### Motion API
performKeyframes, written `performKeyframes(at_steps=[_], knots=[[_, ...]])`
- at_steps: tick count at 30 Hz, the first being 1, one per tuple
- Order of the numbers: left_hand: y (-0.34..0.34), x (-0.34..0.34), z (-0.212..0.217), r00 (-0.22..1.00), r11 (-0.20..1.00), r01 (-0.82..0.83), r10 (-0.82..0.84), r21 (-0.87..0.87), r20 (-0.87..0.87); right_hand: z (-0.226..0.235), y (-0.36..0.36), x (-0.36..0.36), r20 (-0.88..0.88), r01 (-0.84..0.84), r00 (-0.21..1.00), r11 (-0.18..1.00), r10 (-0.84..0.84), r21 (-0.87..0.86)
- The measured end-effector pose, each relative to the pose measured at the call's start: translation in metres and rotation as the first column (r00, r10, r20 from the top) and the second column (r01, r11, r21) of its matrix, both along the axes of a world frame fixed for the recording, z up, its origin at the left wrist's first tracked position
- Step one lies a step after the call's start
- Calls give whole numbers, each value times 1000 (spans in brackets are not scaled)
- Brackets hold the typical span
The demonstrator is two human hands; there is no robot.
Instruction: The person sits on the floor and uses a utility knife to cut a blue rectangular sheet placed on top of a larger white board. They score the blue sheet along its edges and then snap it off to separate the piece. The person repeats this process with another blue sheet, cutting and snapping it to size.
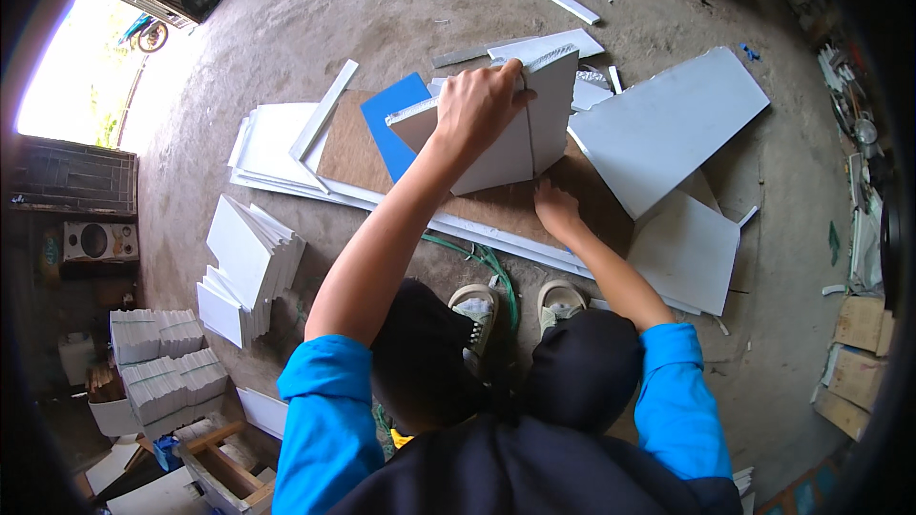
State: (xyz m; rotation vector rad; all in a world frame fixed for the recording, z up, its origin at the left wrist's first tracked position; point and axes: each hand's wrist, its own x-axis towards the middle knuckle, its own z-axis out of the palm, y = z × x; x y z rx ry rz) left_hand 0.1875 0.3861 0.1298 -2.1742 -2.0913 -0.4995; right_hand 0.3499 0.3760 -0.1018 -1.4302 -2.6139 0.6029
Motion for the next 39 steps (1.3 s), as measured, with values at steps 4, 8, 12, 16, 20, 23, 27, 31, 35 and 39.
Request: performKeyframes(at_steps=[4,8,12,16,20,23,27,31,35,39], knots=[[4,-1,1,1000,1000,-21,20,14,18,-9,-7,17,1,-3,1000,1000,3,25],[2,-5,1,998,1000,-11,11,-8,67,0,-13,28,75,2,997,1000,-2,0],[-11,-26,13,990,989,-125,130,-78,60,16,-10,42,89,17,996,998,-12,-54],[-48,-74,34,916,951,-304,306,-48,259,28,-7,47,67,-14,998,998,18,-60],[-98,-128,48,757,873,-468,475,-136,449,33,-5,37,36,-51,998,999,51,-1],[-153,-144,69,537,779,-561,600,-280,594,44,-9,20,-8,-154,988,987,154,55],[-211,-156,69,170,827,-512,361,-231,917,61,15,-7,-83,-287,957,945,278,-153],[-280,-141,51,-115,803,-549,201,-231,973,139,-14,-45,-155,-373,926,769,344,-519],[-319,-113,7,-213,845,-517,26,-135,977,188,-26,-69,-260,-452,891,676,372,-582],[-356,-106,-47,-226,781,-624,-133,-38,965,201,-64,-121,-448,-535,844,520,294,-666]])
